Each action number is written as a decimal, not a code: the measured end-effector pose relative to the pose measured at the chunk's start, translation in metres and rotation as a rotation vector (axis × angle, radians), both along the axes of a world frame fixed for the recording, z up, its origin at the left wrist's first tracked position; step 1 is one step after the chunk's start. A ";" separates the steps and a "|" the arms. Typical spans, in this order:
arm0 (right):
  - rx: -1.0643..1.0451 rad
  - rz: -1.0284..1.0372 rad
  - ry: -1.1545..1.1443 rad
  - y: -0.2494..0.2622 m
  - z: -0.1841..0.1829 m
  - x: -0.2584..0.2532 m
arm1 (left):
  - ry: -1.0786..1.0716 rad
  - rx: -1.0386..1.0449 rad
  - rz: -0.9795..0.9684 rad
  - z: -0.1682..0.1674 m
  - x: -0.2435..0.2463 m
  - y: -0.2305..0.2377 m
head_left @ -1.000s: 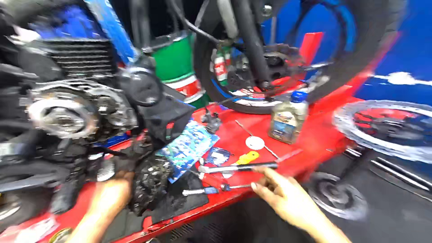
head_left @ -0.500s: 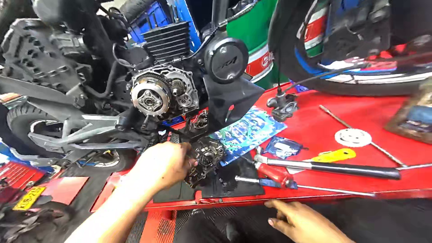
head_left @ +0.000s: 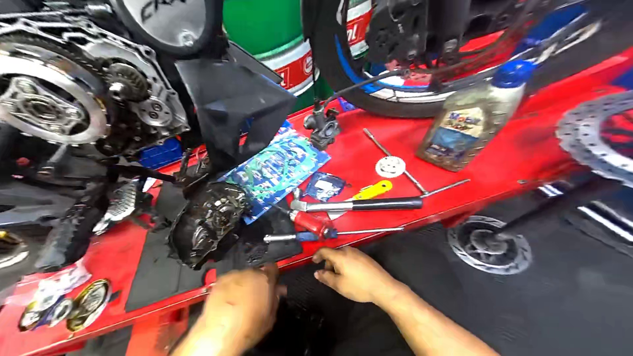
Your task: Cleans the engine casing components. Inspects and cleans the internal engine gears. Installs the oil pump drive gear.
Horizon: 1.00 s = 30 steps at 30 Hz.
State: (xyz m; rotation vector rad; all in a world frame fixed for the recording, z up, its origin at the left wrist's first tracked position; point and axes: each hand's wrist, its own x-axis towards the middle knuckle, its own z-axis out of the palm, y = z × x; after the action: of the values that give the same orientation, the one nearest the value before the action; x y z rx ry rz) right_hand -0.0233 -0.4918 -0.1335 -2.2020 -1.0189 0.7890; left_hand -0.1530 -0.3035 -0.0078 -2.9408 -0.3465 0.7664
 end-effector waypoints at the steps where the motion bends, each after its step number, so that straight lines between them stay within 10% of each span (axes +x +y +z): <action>1: -0.009 -0.008 0.007 -0.003 0.002 0.001 | 0.162 -0.073 -0.025 -0.034 0.004 -0.006; 7: -0.059 -0.021 -0.006 0.006 -0.006 0.001 | 0.529 -0.243 -0.131 -0.200 0.038 0.031; 15: 0.172 -0.254 -0.521 -0.013 0.018 0.030 | 0.500 -0.469 -0.220 -0.209 0.058 0.039; 18: -0.109 -0.164 -0.808 -0.032 0.032 0.098 | 0.465 -0.509 -0.218 -0.195 0.054 0.037; 24: -0.710 0.201 -0.690 -0.013 0.041 0.170 | 0.376 -0.496 -0.208 -0.204 0.056 0.051; 30: -0.669 0.215 -0.770 -0.012 0.035 0.172 | 0.395 -0.523 -0.207 -0.199 0.050 0.054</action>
State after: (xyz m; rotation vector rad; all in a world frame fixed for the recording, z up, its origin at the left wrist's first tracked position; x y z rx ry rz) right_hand 0.1490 -0.5038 -0.0984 -3.1356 -1.5291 0.3746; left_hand -0.1028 -0.2493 -0.2068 -3.0806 0.2207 1.5659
